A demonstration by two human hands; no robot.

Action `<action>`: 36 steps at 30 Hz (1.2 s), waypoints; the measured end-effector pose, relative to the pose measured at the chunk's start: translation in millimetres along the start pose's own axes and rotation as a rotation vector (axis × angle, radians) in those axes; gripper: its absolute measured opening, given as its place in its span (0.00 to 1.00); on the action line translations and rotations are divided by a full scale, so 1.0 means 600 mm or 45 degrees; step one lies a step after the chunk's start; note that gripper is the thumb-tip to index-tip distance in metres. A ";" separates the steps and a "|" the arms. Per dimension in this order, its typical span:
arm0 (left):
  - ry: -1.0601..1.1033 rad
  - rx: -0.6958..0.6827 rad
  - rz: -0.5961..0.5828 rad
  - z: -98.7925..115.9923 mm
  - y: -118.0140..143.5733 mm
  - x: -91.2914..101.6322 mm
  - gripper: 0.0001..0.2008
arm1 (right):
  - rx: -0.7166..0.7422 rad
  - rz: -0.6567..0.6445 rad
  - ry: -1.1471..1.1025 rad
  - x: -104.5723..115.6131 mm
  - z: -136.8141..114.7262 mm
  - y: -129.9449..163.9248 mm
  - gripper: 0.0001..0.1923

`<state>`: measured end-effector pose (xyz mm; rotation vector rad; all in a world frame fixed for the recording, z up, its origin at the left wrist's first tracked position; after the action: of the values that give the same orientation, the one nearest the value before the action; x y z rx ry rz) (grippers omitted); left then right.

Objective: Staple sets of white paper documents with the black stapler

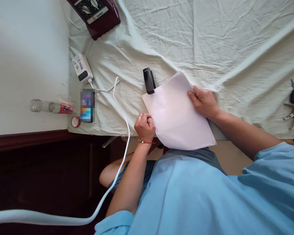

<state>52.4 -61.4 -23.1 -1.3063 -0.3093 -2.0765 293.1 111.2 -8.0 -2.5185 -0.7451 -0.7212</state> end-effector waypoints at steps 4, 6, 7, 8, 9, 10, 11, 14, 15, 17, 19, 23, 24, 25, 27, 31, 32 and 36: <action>0.003 0.031 0.000 -0.001 -0.001 -0.001 0.14 | 0.002 0.014 0.011 -0.001 0.000 0.000 0.25; 0.005 0.041 0.005 -0.002 -0.001 -0.002 0.14 | 0.001 0.011 0.015 -0.002 0.001 0.000 0.25; 0.007 0.044 0.009 -0.002 -0.001 -0.002 0.14 | 0.001 0.009 0.016 -0.002 0.002 0.000 0.24; 0.010 0.045 0.013 -0.002 -0.001 -0.003 0.14 | 0.002 0.009 0.017 -0.002 0.003 0.000 0.24; 0.014 0.044 0.018 -0.003 -0.001 -0.003 0.13 | 0.005 0.011 0.018 -0.002 0.004 0.000 0.23; 0.018 0.042 0.022 -0.003 -0.001 -0.004 0.13 | 0.009 0.016 0.020 -0.001 0.005 0.000 0.23; 0.022 0.039 0.028 -0.003 -0.002 -0.004 0.13 | 0.012 0.022 0.023 -0.001 0.007 0.000 0.22; 0.033 0.029 0.044 -0.003 -0.003 -0.004 0.12 | 0.011 0.029 0.042 0.000 0.012 0.000 0.23; 0.036 0.027 0.048 -0.003 -0.003 -0.004 0.12 | 0.008 0.029 0.048 0.001 0.014 0.000 0.23; 0.042 0.024 0.053 -0.003 -0.004 -0.004 0.11 | 0.006 0.038 0.057 0.002 0.016 0.000 0.22; 0.048 0.022 0.059 -0.003 -0.003 -0.004 0.11 | 0.008 0.064 0.056 0.003 0.017 -0.001 0.23; 0.061 0.017 0.068 -0.003 -0.003 -0.005 0.11 | 0.005 0.106 0.021 0.004 0.018 0.000 0.25; 0.064 0.016 0.068 -0.003 -0.003 -0.005 0.11 | 0.005 0.111 0.013 0.004 0.019 0.000 0.25; 0.067 0.015 0.067 -0.004 -0.003 -0.005 0.11 | 0.004 0.116 0.008 0.004 0.019 0.001 0.25; 0.074 0.011 0.068 -0.004 -0.003 -0.004 0.11 | 0.002 0.134 0.005 0.005 0.017 0.003 0.25; 0.099 -0.008 0.075 -0.003 0.000 0.001 0.11 | -0.021 0.181 -0.017 0.011 0.009 0.008 0.22; 0.109 -0.017 0.079 -0.003 0.002 0.002 0.11 | -0.030 0.186 -0.027 0.013 0.006 0.009 0.20; 0.204 -0.032 0.088 -0.002 0.007 0.011 0.11 | -0.066 0.191 -0.073 0.017 0.001 0.013 0.15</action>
<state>52.5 -67.6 -18.4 -1.1399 -0.1659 -2.1169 305.4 109.6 -4.6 -2.6182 -0.5551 -0.6261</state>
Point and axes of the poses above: each hand's wrist, its own y-axis away from the middle knuckle, its own x-axis out of the back of the hand, z = x × y, the point moved 3 cm from there along -y, towards the middle knuckle, and after that the axes turned 14 degrees about x, right-handed, at the moved point
